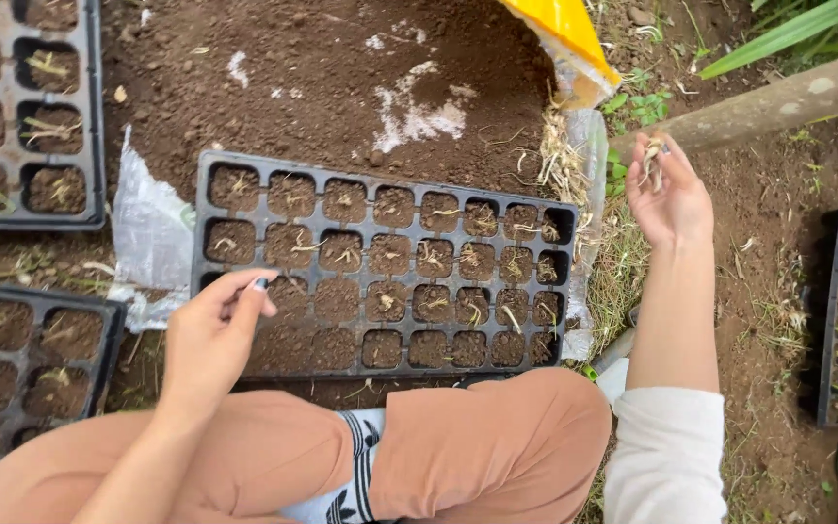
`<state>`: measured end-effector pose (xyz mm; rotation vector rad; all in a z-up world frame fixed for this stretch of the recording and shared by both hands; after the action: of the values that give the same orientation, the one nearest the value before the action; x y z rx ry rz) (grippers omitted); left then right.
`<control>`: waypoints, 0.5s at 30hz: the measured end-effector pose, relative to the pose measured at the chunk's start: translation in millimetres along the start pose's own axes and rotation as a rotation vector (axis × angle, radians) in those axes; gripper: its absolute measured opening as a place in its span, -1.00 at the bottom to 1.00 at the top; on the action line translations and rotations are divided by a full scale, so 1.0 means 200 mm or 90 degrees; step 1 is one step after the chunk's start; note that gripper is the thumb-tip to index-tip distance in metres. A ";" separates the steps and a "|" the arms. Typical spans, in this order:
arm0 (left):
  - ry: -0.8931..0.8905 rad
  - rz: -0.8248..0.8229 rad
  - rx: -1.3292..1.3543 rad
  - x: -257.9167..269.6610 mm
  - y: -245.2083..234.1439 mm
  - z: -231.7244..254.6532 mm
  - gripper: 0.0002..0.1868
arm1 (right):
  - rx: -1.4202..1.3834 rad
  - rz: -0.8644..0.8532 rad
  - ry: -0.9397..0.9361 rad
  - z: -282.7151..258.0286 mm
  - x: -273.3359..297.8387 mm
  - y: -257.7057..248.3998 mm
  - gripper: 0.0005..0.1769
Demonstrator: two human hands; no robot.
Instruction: The person places small seeds into the cells of a black seedling tray filled with soil. They use their hands to pick up seeds and carefully position them in the soil, occasionally adjusting the tray.
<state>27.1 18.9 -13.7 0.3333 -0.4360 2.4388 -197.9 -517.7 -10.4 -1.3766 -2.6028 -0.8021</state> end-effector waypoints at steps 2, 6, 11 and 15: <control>0.001 0.003 0.009 0.02 -0.02 0.04 -0.76 | 0.015 -0.037 0.030 0.05 0.15 0.20 -0.35; 0.020 -0.004 0.034 0.02 -0.04 0.04 -0.76 | 0.048 -0.137 0.115 0.22 0.46 0.51 -0.27; 0.084 0.032 0.036 0.01 -0.05 0.01 -0.79 | 0.203 -0.210 0.187 0.69 0.70 0.50 -0.51; 0.163 0.074 0.056 0.01 -0.06 0.01 -0.82 | 0.269 -0.219 0.152 1.04 0.91 0.59 -0.65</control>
<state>33.3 27.4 -9.9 0.0296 -0.2421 2.5747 -178.4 -227.4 -84.2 -0.6904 -2.6398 -0.3766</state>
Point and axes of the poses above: each hand's wrist, its own x-axis away from the middle knuckle, its own y-axis out of the palm, z = x × y, the point moved 2 cm from there along -x, towards the middle knuckle, and after that the axes turned 8 degrees about -z, right-handed, at the moved point
